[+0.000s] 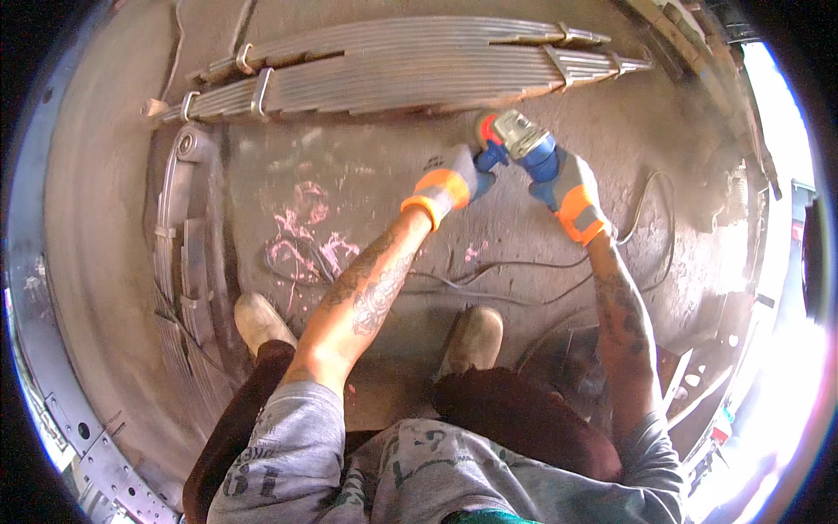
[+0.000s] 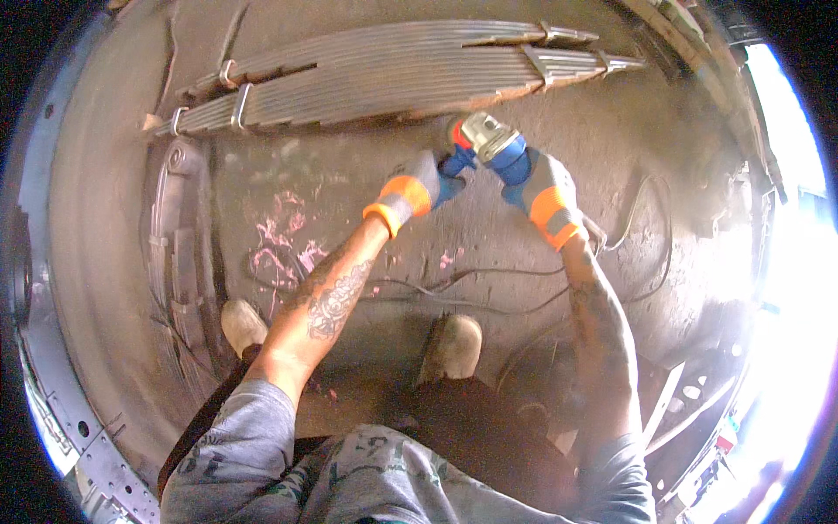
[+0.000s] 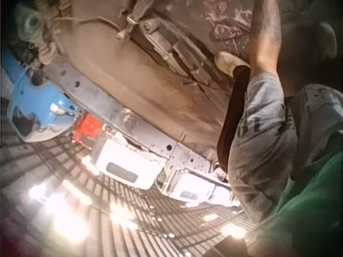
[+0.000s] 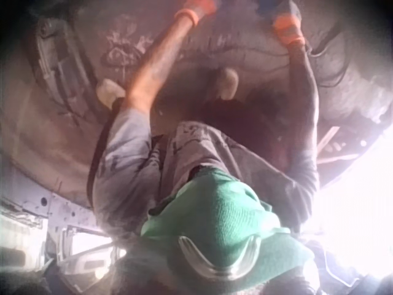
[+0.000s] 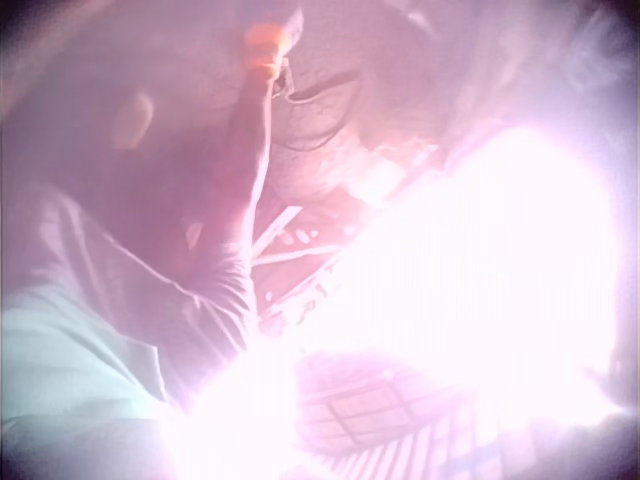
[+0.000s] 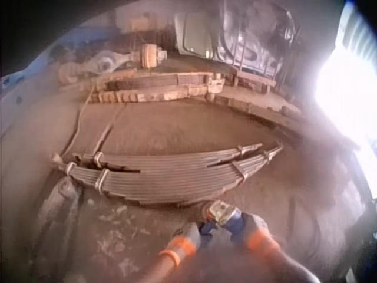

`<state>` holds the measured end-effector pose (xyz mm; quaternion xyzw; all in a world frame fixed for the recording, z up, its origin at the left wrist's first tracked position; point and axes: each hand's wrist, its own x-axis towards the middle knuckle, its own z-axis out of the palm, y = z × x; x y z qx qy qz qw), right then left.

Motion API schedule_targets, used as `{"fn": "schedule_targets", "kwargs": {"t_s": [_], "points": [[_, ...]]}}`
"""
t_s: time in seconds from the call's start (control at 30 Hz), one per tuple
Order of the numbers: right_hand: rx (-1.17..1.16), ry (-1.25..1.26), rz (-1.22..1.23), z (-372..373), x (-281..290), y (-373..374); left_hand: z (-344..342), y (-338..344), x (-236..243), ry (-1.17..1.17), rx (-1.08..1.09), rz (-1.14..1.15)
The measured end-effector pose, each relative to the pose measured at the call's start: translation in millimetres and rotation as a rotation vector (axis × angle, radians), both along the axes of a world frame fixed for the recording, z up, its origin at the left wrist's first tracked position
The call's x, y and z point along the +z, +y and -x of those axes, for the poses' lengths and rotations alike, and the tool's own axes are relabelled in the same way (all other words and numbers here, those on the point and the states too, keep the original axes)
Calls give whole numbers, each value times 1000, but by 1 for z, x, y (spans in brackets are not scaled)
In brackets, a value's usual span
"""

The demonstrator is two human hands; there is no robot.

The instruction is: The person sits on the floor and uses an angle grinder to grind the ends of several metal rods. After finishing, the person stands up and walks away from the work area.

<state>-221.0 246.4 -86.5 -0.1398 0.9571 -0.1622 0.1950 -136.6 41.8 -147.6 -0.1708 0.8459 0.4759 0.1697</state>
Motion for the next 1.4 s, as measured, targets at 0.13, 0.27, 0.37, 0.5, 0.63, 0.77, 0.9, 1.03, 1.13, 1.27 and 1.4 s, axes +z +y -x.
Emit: {"fn": "schedule_targets", "kwargs": {"t_s": [0.13, 0.27, 0.37, 0.5, 0.63, 0.77, 0.9, 1.03, 1.13, 1.27, 1.4], "points": [[35, -28, -78, 12, 12, -8, -3, 2, -3, 52, 24, 20], [133, -36, -87, 22, 14, -21, -2, -4, -30, 13, 90, 51], [135, -46, -117, 22, 14, -27, -4, -12, -23, 16, 55, 14], [62, -180, 19, 29, 5, -20, -7, -16, -1, 138, 28, 33], [36, -240, 117, 27, -7, -29, -6, -22, -5, 16, 45, 76], [80, -103, 26, 28, 16, -17, 0, -13, 0, 41, -12, 53], [154, -63, 63, 26, -13, -36, -11, -26, -10, -31, 66, 33], [185, -43, 41, 12, 3, -40, -29, -31, -23, 60, 77, 16], [63, -198, -31, 9, 5, -51, -27, -31, -24, 57, 83, 61], [22, -67, -2, 13, 25, -2, -5, -6, 24, 100, -39, 80], [42, -114, 31, 8, 30, -26, -14, -23, 7, 102, -25, 71]]}}
